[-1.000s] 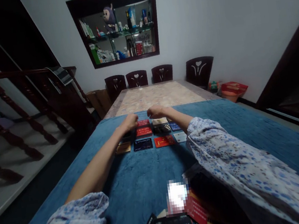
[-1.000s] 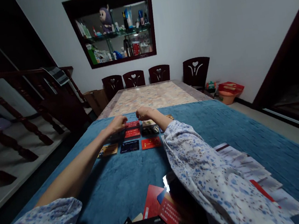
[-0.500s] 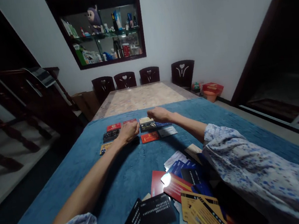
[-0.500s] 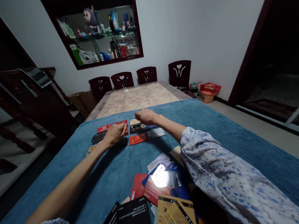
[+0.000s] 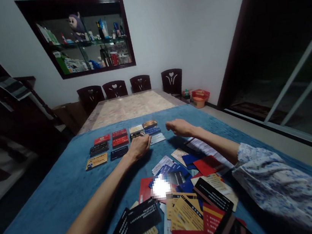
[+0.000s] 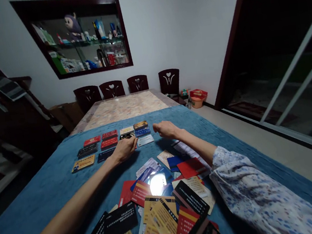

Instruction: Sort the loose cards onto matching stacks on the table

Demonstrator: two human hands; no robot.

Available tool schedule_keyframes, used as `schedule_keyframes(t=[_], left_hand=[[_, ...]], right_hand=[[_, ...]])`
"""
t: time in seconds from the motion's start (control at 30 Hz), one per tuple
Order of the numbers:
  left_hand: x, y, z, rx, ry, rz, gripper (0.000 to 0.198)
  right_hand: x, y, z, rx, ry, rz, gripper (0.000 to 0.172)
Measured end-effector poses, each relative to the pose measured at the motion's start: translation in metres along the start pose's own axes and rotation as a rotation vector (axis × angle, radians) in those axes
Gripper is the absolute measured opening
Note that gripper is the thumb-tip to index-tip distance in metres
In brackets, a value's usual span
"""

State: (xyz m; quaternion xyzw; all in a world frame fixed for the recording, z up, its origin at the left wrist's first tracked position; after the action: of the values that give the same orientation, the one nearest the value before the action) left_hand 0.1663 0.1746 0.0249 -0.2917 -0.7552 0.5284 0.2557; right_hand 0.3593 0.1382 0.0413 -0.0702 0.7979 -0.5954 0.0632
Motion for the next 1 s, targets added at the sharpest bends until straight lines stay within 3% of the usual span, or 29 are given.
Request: schedule_keyframes(t=[0.23, 0.53, 0.73, 1.0], left_hand=[[-0.035, 0.005, -0.006, -0.005, 0.081, 0.052, 0.033], [-0.077, 0.005, -0.011, 0.030, 0.175, 0.103, 0.027], [-0.101, 0.006, -0.017, 0.021, 0.220, 0.117, 0.024], [-0.133, 0.017, -0.024, 0.031, 0.293, 0.178, 0.023]], right_hand=[[-0.031, 0.004, 0.053, -0.108, -0.021, -0.101, 0.050], [-0.050, 0.004, 0.105, -0.238, 0.053, -0.118, 0.040], [-0.061, 0.011, 0.121, -0.234, 0.120, -0.106, 0.027], [-0.070, 0.023, 0.129, -0.140, 0.192, -0.034, 0.034]])
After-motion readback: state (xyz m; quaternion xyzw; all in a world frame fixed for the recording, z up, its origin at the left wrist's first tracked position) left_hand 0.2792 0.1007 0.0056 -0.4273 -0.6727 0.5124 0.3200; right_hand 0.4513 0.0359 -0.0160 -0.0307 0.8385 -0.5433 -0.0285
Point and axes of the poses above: each hand's wrist, its own z-axis away from the middle knuckle, its own y-axis out of the palm, x = y × z, the point moved 5 cm from there along -z, towards the middle knuckle, and after that the axes turned 8 degrees about -x, right-handed, at the moved point
